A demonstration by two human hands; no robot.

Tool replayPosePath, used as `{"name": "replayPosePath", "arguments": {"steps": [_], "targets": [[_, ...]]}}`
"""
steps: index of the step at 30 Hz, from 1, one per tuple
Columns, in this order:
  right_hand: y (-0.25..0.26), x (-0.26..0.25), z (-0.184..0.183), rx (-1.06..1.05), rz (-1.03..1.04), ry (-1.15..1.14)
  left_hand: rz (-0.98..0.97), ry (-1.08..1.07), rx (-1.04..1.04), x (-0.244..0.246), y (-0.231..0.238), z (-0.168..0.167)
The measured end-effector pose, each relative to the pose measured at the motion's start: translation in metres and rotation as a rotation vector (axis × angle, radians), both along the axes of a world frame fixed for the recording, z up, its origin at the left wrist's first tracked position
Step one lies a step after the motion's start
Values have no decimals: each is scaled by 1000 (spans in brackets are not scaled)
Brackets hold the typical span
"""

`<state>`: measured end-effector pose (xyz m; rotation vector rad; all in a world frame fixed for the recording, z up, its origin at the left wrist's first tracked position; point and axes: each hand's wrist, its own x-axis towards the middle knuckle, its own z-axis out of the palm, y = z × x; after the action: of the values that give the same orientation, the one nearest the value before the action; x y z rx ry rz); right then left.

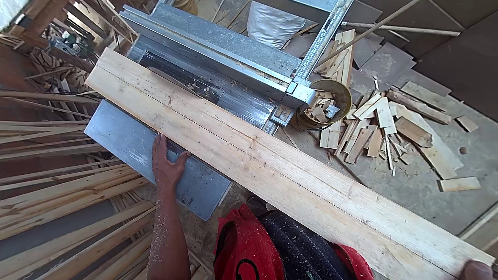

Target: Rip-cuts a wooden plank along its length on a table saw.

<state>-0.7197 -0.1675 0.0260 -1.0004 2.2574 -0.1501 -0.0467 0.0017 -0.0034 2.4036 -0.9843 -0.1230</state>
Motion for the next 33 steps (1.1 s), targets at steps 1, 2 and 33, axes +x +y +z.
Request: {"name": "replayPosePath", "arguments": {"steps": [1,2,33], "targets": [[0,2,0,44,24,42,2,4,-1,1,0,0],[0,3,-1,90,45,49,4,3,-1,2,0,0],[6,-5,-17,-57,-24,-70,7,19,27,26,-2,6]]}}
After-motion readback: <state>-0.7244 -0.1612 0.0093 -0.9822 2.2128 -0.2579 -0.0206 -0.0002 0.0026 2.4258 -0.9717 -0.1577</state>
